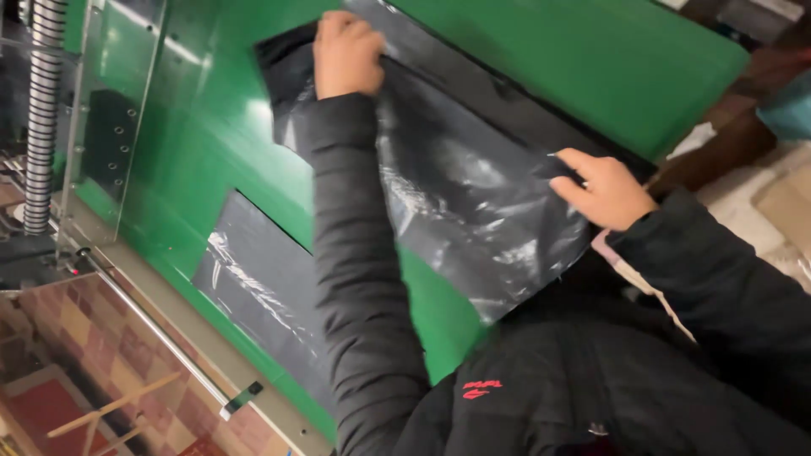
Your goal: Folding black plastic bags and inserting them into yellow plastic sleeves.
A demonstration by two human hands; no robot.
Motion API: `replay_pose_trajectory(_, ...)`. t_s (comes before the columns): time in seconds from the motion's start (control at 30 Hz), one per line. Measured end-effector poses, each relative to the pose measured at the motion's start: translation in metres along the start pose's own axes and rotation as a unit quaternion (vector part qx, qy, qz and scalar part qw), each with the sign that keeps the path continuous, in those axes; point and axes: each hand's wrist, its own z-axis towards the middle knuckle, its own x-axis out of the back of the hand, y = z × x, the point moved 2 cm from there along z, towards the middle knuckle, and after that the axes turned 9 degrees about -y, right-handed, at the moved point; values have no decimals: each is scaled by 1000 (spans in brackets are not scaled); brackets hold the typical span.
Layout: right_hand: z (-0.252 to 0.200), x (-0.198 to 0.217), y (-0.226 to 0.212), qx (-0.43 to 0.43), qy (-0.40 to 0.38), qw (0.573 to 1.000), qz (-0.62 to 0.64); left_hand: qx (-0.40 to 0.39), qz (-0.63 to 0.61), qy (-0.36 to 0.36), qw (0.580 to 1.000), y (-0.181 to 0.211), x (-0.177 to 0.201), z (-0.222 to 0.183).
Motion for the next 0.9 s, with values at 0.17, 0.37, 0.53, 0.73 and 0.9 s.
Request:
replay_pose_trajectory(0.17,31,17,85,-136,-17,986,-98,92,75,-6,993,-5,-133,18)
replay_pose_trajectory(0.37,23,21,99,-95,18,995,40,109,45,-27,993,-7,-143,19)
replay_pose_trajectory(0.53,19,24,107,-76,1,994,84,135,30,-80,987,-11,-167,27)
replay_pose_trajectory(0.73,20,31,102,9,1,996,87,228,44,-14,972,30,-138,-1)
replay_pose_trajectory(0.9,3,52,64,-81,22,994,-76,310,-82,-110,941,134,-47,-99)
